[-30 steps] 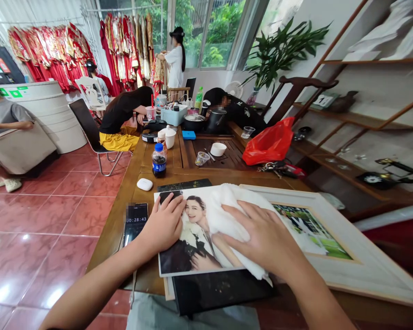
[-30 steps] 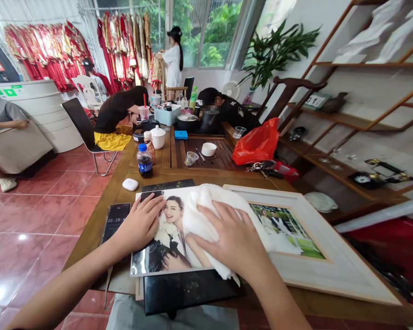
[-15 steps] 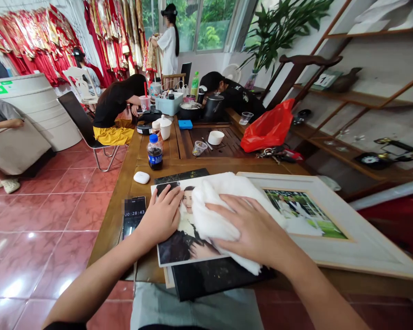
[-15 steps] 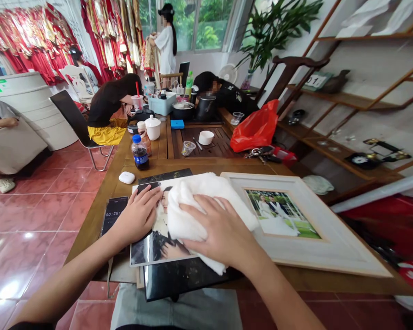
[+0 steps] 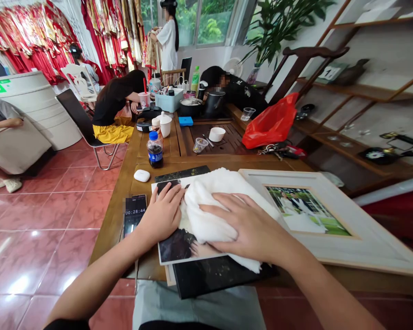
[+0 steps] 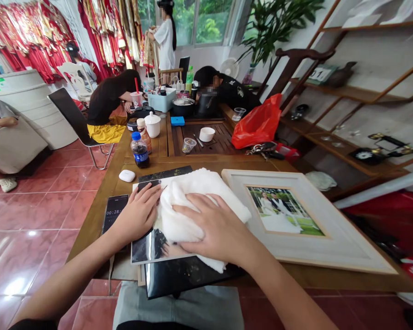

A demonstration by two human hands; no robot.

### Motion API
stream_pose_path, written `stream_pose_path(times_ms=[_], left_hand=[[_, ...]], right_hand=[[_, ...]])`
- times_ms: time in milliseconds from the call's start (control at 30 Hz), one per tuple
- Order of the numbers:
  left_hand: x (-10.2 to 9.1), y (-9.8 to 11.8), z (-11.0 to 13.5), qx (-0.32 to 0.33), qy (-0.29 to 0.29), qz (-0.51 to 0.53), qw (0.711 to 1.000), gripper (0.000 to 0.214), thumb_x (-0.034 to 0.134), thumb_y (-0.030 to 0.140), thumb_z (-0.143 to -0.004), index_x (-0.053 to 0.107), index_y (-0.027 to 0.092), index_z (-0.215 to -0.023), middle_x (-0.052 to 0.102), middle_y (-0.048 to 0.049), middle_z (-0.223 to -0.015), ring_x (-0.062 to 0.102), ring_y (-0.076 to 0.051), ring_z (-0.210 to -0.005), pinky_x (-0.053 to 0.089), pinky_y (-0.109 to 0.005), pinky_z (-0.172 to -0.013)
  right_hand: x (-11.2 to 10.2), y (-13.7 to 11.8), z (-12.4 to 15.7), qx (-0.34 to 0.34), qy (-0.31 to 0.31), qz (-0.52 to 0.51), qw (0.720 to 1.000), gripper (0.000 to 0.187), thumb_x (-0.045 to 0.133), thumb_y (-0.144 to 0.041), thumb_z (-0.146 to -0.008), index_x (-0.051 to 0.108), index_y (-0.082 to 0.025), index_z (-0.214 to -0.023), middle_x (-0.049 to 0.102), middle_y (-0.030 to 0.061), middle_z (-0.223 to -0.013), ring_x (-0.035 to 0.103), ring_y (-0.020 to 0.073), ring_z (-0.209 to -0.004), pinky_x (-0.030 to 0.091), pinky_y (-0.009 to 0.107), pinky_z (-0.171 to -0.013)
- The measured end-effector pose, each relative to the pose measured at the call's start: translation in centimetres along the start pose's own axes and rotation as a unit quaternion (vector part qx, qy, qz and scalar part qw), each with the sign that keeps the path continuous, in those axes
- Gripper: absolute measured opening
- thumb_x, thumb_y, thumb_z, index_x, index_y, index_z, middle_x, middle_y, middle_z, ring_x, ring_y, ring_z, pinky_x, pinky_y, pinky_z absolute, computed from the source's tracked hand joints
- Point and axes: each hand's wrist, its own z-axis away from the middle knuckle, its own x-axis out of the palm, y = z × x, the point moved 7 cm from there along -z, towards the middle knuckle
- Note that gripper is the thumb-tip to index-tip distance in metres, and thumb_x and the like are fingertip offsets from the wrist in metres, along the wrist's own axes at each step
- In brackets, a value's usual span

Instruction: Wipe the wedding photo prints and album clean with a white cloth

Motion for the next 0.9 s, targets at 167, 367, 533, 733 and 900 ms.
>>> stream_pose_path(times_ms=[167,367,533,733,900], left_hand=[[0.0,-0.1,0.0,0.000,0.003,0.001,1.000,0.050,0.038,0.019,-0.099,0.044,0.017,-0.149,0.042,-0.0093,-0.158,0.030,-0.030,-0.150,0.025,-0.058,-0.121],[0.0,0.0,0.0,0.005,0.000,-0.001,1.000,0.049,0.036,0.019,-0.101,0.044,0.016,-0.149,0.043,-0.0103,-0.157,0.031,-0.031,-0.149,0.025,-0.060,-0.121],[-0.1,0.0,-0.1,0.003,-0.004,0.003,1.000,0.048,0.035,0.019,-0.101,0.044,0.018,-0.149,0.043,-0.0095,-0.157,0.031,-0.031,-0.150,0.025,-0.059,-0.121],[-0.1,0.0,-0.1,-0.003,-0.003,0.000,1.000,0.050,0.037,0.019,-0.100,0.045,0.018,-0.149,0.042,-0.0085,-0.158,0.030,-0.030,-0.150,0.024,-0.057,-0.122],[0.1,0.0,-0.1,0.003,-0.001,-0.001,1.000,0.050,0.037,0.019,-0.100,0.044,0.017,-0.149,0.042,-0.0090,-0.158,0.031,-0.031,-0.150,0.026,-0.059,-0.121]], right_hand=[[0.4,3.6,-0.6,0.134,0.025,0.059,0.989,0.066,0.057,-0.064,-0.088,0.059,-0.021,-0.138,0.059,0.0194,-0.136,0.057,0.0389,-0.120,0.044,0.056,-0.095],[0.5,0.3,-2.2,0.010,-0.008,0.011,1.000,0.063,0.067,-0.054,-0.084,0.059,-0.023,-0.139,0.058,0.0185,-0.137,0.052,0.0370,-0.127,0.040,0.055,-0.102],[0.5,0.7,-2.2,-0.004,-0.039,-0.016,0.999,0.067,0.071,-0.055,-0.080,0.058,-0.026,-0.140,0.057,0.0163,-0.142,0.052,0.0361,-0.129,0.039,0.054,-0.104],[0.6,3.6,-2.0,0.112,0.009,0.048,0.993,0.066,0.059,-0.063,-0.087,0.057,-0.024,-0.140,0.058,0.0193,-0.139,0.053,0.0378,-0.128,0.042,0.056,-0.100],[0.4,1.6,-2.1,0.028,-0.011,0.030,0.999,0.063,0.064,-0.054,-0.086,0.057,-0.021,-0.140,0.058,0.0210,-0.138,0.052,0.0375,-0.128,0.042,0.056,-0.101]])
